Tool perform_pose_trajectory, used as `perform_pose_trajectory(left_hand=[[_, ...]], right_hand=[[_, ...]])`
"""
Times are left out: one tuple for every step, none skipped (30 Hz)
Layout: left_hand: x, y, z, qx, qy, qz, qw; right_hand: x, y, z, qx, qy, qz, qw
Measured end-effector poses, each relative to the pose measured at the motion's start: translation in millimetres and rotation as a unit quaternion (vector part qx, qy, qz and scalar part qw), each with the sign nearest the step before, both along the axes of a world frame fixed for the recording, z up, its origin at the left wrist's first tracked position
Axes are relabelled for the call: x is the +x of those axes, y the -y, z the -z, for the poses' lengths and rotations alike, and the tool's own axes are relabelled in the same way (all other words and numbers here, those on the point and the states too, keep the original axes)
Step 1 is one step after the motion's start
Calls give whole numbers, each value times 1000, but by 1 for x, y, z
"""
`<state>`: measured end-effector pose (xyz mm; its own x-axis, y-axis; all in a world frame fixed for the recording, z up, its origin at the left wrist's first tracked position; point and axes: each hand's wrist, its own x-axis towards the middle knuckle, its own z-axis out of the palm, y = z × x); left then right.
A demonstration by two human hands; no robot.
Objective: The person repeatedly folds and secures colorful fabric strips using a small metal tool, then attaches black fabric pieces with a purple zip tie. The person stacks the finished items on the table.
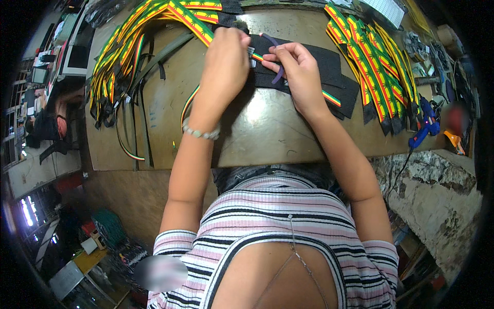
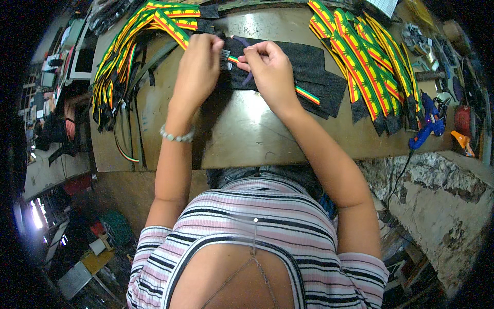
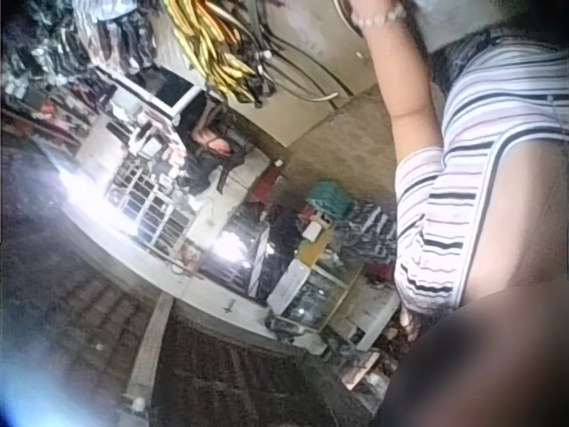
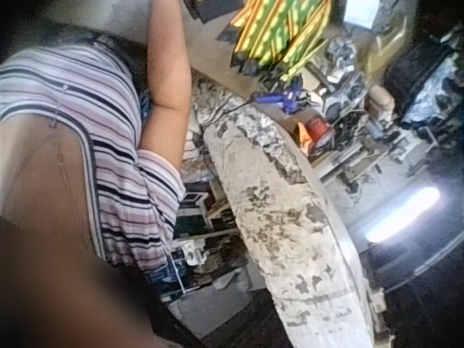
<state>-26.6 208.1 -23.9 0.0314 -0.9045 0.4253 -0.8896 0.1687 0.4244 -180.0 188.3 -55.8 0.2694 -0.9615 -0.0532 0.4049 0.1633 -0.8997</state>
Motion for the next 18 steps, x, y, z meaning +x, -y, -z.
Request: perform_pose_trajectory(left_hand=[[5, -3, 2, -29, -30, -14, 999], [9, -6, 5, -6, -93, -19, 996], [13, -9, 7, 44, -163, -45, 985], [15, -12, 10, 44, -216, -29, 975], [17, -14, 13, 54, -274, -26, 960], [19, -15, 15, 59, -336, -6, 940], [19, -16, 18, 63, -348, -17, 935], [20, -16, 20, 62, -366, -13, 929], [20, -15, 21, 48, -385, 15, 921], [20, -14, 22, 61, -389, -1, 919], [20, -13, 23, 60, -395, 6, 917], [19, -12, 23, 57, -402, 3, 914], [20, -12, 23, 57, -414, 15, 908], [20, -11, 22, 56, -426, 18, 903], [20, -12, 22, 61, -435, 12, 898], [21, -12, 21, 55, -442, 22, 895], [21, -13, 22, 56, -448, 23, 892], [22, -14, 23, 55, -448, 38, 892]], right_hand=[[-1, 1, 2, -25, -56, -12, 998], [1, 2, 6, -49, -106, -27, 993], [0, 4, 8, -76, -152, -33, 985], [5, 3, 11, -86, -140, 8, 986], [6, 4, 13, -105, -154, 23, 982], [8, 5, 15, -118, -173, 27, 977], [9, 5, 16, -109, -204, 32, 972], [10, 5, 16, -133, -199, 32, 970], [11, 4, 16, -133, -207, 32, 969], [11, 4, 16, -133, -214, 32, 967], [11, 2, 15, -141, -228, 35, 963], [12, 2, 13, -149, -243, 37, 958], [12, 1, 12, -173, -245, 37, 953], [13, 0, 11, -160, -254, 43, 953], [14, 0, 9, -162, -250, 47, 953], [15, -1, 8, -164, -240, 54, 955], [16, -2, 7, -171, -241, 56, 954], [18, -2, 7, -178, -238, 61, 953]])
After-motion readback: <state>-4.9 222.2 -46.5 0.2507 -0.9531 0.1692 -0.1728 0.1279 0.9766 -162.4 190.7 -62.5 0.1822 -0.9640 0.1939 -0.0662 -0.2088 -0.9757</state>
